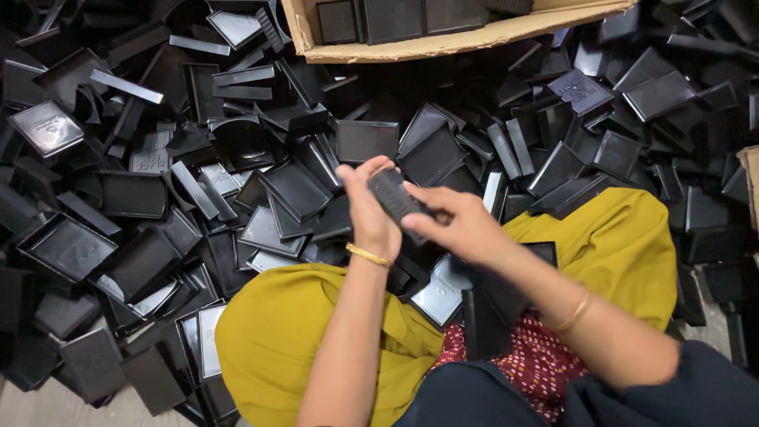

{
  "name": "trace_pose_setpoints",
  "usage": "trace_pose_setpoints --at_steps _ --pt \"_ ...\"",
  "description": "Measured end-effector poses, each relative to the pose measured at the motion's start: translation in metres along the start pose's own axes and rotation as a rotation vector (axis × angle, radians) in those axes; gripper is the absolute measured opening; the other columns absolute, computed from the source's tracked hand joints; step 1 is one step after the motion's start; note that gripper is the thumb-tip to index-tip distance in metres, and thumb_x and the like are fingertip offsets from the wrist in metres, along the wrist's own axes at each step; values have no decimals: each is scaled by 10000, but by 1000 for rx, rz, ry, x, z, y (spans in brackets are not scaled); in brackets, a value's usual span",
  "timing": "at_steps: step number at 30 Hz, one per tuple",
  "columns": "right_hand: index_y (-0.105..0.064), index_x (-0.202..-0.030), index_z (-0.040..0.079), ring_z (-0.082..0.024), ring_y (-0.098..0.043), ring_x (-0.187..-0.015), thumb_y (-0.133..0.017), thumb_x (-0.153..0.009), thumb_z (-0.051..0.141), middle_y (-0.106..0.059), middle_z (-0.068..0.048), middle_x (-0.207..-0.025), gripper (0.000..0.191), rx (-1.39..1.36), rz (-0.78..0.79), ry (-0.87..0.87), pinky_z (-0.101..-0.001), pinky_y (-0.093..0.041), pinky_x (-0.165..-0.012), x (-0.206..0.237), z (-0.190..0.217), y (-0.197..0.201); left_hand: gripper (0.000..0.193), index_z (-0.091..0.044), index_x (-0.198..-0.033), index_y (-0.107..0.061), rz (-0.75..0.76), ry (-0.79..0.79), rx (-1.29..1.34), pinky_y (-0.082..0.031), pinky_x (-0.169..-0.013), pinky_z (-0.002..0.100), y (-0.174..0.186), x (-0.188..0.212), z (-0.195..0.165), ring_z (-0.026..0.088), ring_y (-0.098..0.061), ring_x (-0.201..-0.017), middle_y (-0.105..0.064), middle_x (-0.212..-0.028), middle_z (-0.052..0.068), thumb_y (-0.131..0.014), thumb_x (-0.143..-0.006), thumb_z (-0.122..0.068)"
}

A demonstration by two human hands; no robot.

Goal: The person sits on the floor among a large pile of black plastic box parts, picks up bases and lids one at a time, snaps each lid onto its base by hand, and places the closed boxes into a cardboard box. Other workers nearby handle the same parts.

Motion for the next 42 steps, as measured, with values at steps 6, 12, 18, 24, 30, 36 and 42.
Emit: trace_pose_setpoints --at_steps 6,12,18,24,30,36,42 --pt "-673 -1223 -14 -96 -615 -903 -689 -972 279 -678 -31 -1027 387 -619 151 -300 -272 -528 -795 14 -25 18 491 -30 -820 -545 23 -566 -1004 -435 -606 361 -25 10 -50 248 -516 -608 -523 -683 133 -508 -1063 -455" --pt "-640 -1165 19 -33 -650 -792 -751 -860 313 -724 15 -903 437 -159 -113 -100 -222 -535 -682 37 -4 10 444 -14 -816 -500 -25 -589 -987 -430 -612 377 -21 25 -54 280 -462 -605 -456 -688 150 -502 -1097 -358" --pt "-710 -985 -72 -168 -653 -652 -758 -937 382 -692 -99 -768 459 265 53 -295 -332 -541 -612 -29 37 65 300 -62 -907 -683 9 -727 -1011 -533 -741 334 11 2 -111 210 -665 -771 -673 -917 97 -519 -1086 -238" --pt "-663 -1262 -21 -259 -755 -1085 -684 -963 302 -737 -188 -1204 441 -623 -153 127 -378 -628 -983 -78 67 117 152 -96 -947 -726 -597 -719 -988 -625 -763 338 148 -48 -197 214 -768 -846 -776 -934 81 -604 -967 -183" --pt "-466 -1542 171 -551 -347 -1367 -799 -815 515 -262 -376 -1543 870 792 -27 288 -616 -370 -1071 -57 2 -10 291 -116 -1006 -707 -711 -306 -1479 -541 -873 474 170 -79 -141 395 -712 -963 -753 -1010 189 -751 -851 -358" --pt "-552 -1383 266 -444 -413 -1387 -837 -727 398 -195 -265 -1635 727 870 -63 91 -568 -394 -1050 -33 -35 -17 574 -167 -1330 -529 -432 -97 -1481 -524 -936 514 115 -88 -94 475 -677 -1033 -710 -1090 270 -724 -808 -309" --pt "-670 -1249 141 -471 -534 -1352 -810 -757 73 -412 -286 -1564 516 535 -381 215 -456 -516 -1039 -12 -27 45 586 2 -1175 -600 572 -332 -1260 -531 -880 459 -5 -21 -42 417 -682 -1042 -685 -1098 261 -841 -858 -427"
Point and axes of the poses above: each hand's wrist, its own x-axis away from the middle knuckle, its own y-axis out of the back of the hand, z = x × y, the point moved 6 cm from there along -x, towards the middle knuckle
